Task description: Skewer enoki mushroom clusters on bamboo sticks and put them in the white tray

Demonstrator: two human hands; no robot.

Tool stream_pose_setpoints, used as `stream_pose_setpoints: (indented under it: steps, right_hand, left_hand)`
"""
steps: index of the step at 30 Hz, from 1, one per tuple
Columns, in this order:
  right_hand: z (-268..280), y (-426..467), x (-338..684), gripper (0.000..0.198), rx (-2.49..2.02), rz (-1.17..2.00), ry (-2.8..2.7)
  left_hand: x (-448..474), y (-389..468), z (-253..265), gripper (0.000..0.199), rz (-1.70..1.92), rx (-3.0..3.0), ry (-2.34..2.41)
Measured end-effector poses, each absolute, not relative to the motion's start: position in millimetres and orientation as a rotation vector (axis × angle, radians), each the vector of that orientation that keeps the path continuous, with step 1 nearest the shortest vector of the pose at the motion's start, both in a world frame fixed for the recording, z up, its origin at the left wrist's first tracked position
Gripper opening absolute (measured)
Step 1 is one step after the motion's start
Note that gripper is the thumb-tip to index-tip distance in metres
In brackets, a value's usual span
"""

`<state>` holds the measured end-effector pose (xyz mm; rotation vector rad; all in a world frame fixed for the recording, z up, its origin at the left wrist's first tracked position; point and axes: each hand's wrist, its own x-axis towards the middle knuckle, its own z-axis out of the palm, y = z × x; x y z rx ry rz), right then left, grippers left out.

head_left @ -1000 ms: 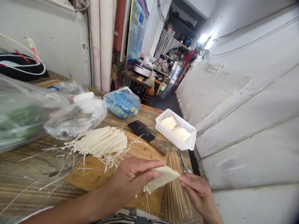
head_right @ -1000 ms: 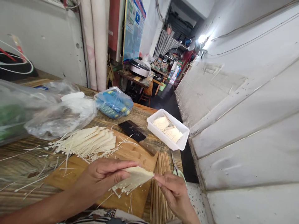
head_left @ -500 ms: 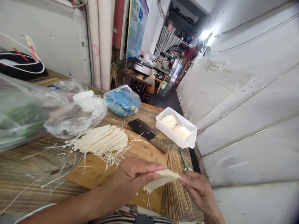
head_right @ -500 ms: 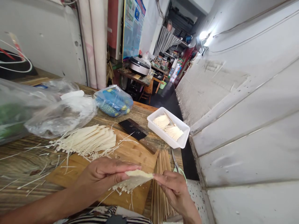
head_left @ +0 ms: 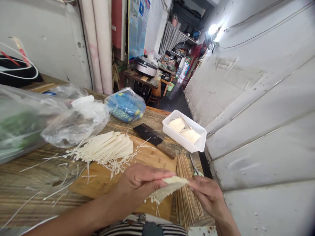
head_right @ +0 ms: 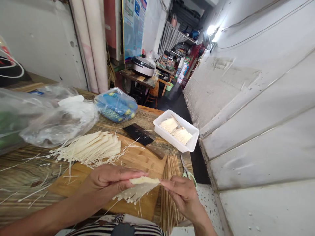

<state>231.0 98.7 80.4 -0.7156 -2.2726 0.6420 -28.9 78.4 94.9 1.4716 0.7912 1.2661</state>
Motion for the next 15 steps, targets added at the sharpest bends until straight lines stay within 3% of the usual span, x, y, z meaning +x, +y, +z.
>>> stream_pose_setpoints:
  steps: [8,15]
  right_hand:
    - [86.3,96.3,225.4,0.044,-0.729,0.600,-2.298]
    - [94.6,96.0,218.5,0.042,-0.708,0.511,-2.273]
  left_hand:
    - [-23.1,75.7,94.4,0.024,1.206,1.413,0.787]
    - [-22.9,77.7,99.2,0.030,1.228,1.534,0.772]
